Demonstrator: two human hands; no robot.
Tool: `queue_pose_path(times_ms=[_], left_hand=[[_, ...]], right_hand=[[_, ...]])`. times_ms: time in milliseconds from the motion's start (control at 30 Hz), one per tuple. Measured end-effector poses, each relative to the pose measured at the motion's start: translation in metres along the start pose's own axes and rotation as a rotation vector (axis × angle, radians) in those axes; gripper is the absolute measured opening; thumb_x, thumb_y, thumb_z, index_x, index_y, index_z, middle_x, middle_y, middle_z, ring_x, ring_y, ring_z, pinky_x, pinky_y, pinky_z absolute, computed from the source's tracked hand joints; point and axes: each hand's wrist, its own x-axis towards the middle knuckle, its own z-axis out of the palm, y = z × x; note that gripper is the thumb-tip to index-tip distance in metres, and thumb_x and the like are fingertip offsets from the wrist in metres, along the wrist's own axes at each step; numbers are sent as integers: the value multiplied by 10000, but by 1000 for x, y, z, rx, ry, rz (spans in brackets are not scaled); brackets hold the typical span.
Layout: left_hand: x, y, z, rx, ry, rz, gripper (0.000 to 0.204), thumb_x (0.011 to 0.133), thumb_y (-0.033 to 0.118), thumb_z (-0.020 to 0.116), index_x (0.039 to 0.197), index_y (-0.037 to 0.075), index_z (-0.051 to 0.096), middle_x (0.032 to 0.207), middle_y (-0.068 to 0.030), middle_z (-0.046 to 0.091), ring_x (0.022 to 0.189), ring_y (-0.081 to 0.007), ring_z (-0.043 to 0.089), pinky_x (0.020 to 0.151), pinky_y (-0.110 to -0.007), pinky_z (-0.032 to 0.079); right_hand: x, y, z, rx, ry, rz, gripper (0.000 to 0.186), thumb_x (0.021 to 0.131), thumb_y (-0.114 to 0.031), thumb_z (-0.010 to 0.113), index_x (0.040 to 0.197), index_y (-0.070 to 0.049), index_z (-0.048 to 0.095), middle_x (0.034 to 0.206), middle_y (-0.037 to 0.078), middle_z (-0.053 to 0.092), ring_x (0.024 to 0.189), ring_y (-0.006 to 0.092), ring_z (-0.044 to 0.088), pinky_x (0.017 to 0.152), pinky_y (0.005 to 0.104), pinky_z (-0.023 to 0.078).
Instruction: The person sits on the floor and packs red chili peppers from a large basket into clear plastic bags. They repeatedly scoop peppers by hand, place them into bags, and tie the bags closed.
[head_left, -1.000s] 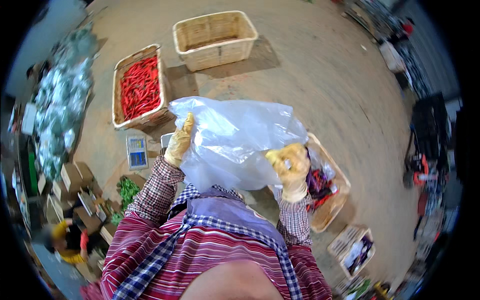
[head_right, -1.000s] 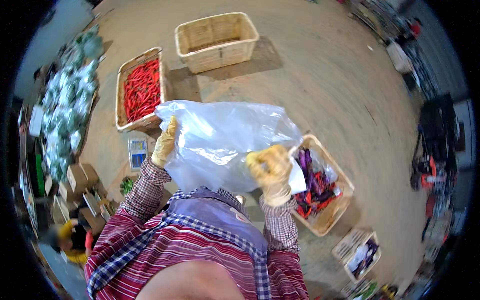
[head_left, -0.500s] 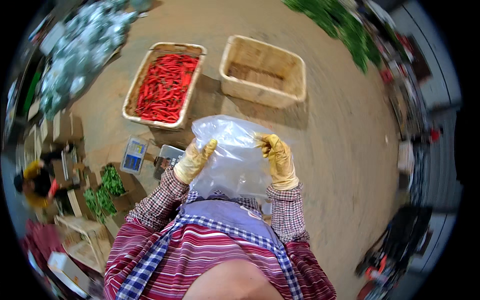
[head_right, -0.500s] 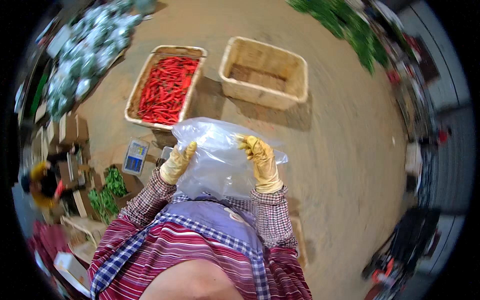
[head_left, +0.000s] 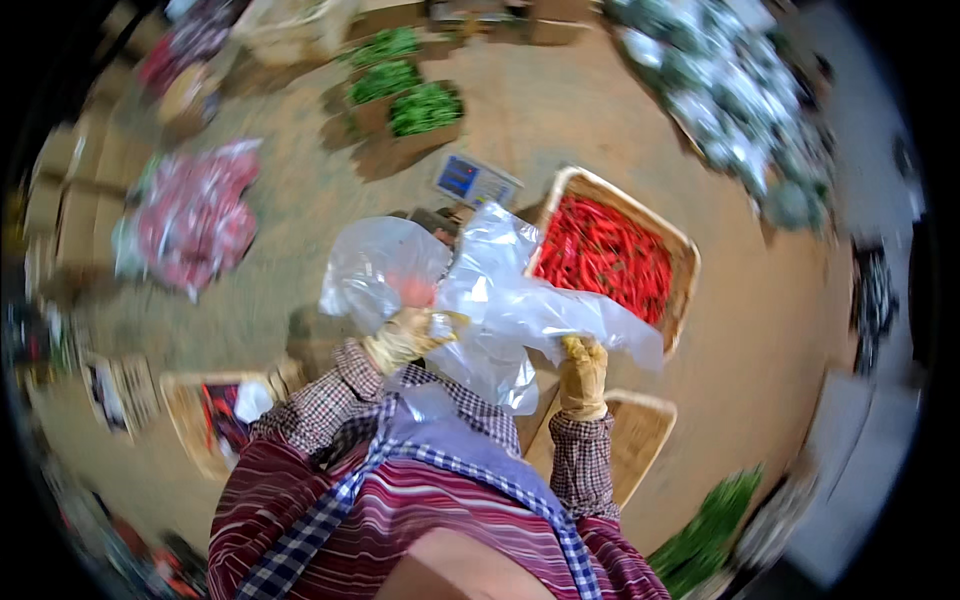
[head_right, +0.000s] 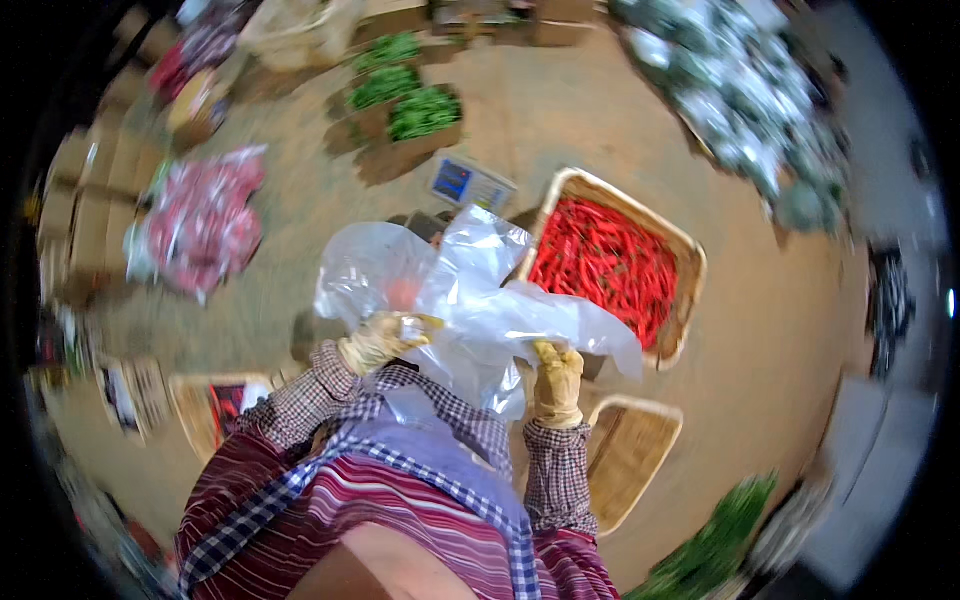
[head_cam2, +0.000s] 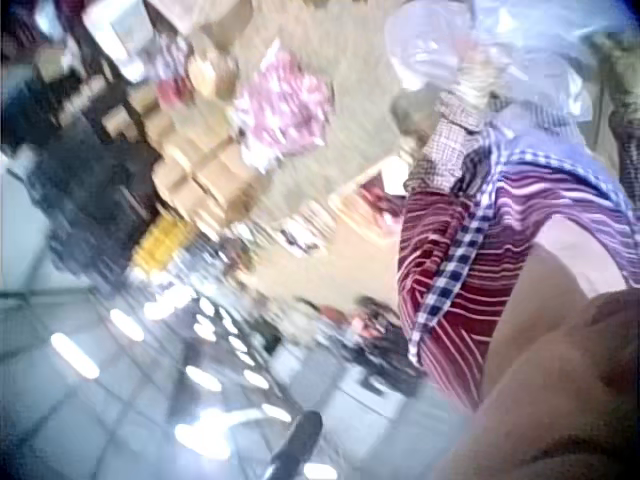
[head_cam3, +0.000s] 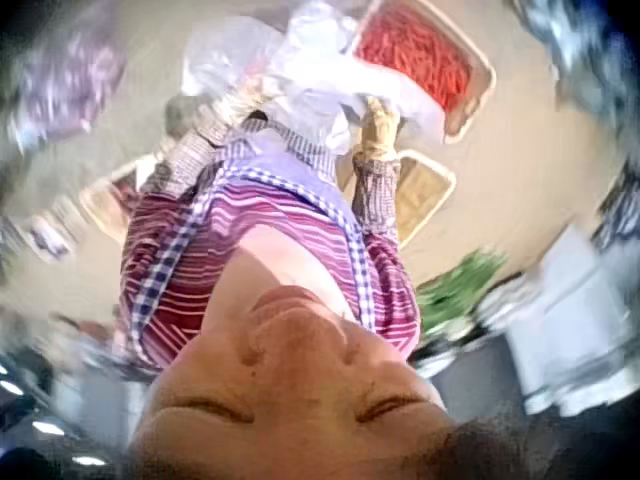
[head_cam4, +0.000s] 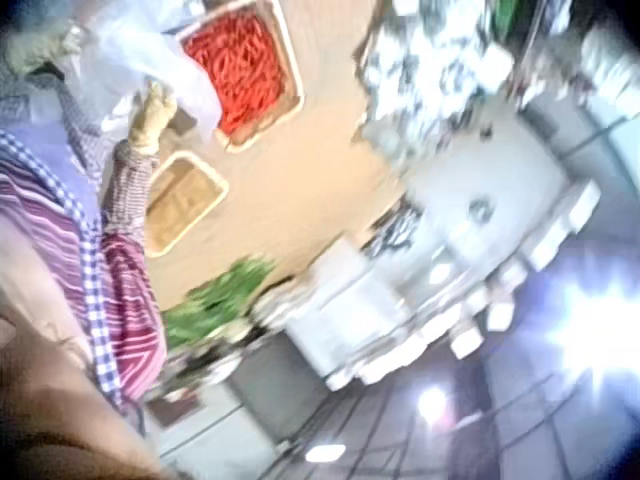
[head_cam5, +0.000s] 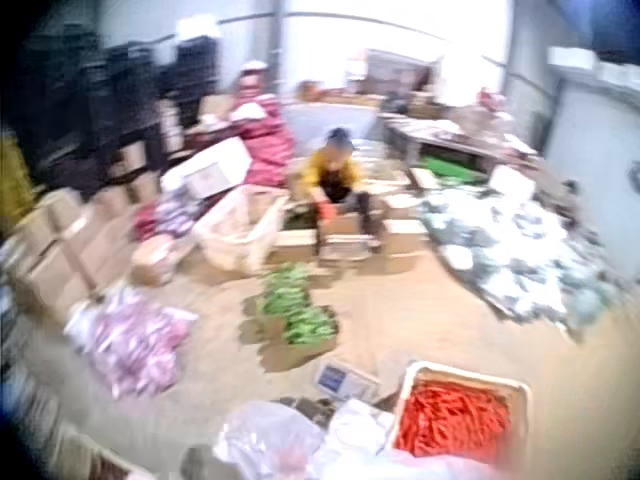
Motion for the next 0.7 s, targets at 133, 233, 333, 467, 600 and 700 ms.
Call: queue_pose_path(times_ms=[133,233,333,467,600,700], left_hand=[[-44,-126,-29,649,419,-586,323,816,322,571,1000,57,589,879,-176,625,826,-286,607,715,-365,480],[-100,-181,-53,884,619,-786,364,814,358,508,1030,65,534,721,-191,592,684,-363,580,617,-449,461],[-133,-246,-61,779,813,-945,324,811,254,553,1078,73,517,768,-160,594,735,-322,587,662,-416,472],[-91,-238,-51,815,777,-764,385,795,113,600,1152,71,464,948,-89,552,851,-227,568,754,-337,472],[-6,-198,-2,-398,518,-283,501,821,396,532,1214,106,422,1027,-41,446,876,-154,518,787,-312,419],[45,-162,48,-802,472,-137,258,799,211,613,975,57,503,867,0,466,770,-100,473,698,-269,429]], right_hand=[[65,56,-52,-161,-49,143,69,805,-92,584,816,-27,605,730,-6,571,661,92,513,614,222,411],[89,70,-35,-245,-176,129,52,779,-72,616,802,-26,605,711,-3,574,640,93,514,596,224,413],[113,112,-20,-213,-231,142,162,733,-7,620,894,-16,607,803,15,607,710,105,548,662,240,438],[145,182,20,-132,-260,249,229,710,4,626,936,-8,593,815,17,604,746,111,554,681,246,443],[144,251,65,50,-245,308,359,694,62,627,1036,-17,549,904,41,588,808,149,566,725,266,472],[124,260,101,155,-320,338,399,709,75,626,1080,-23,514,964,71,584,864,174,571,744,273,493]])
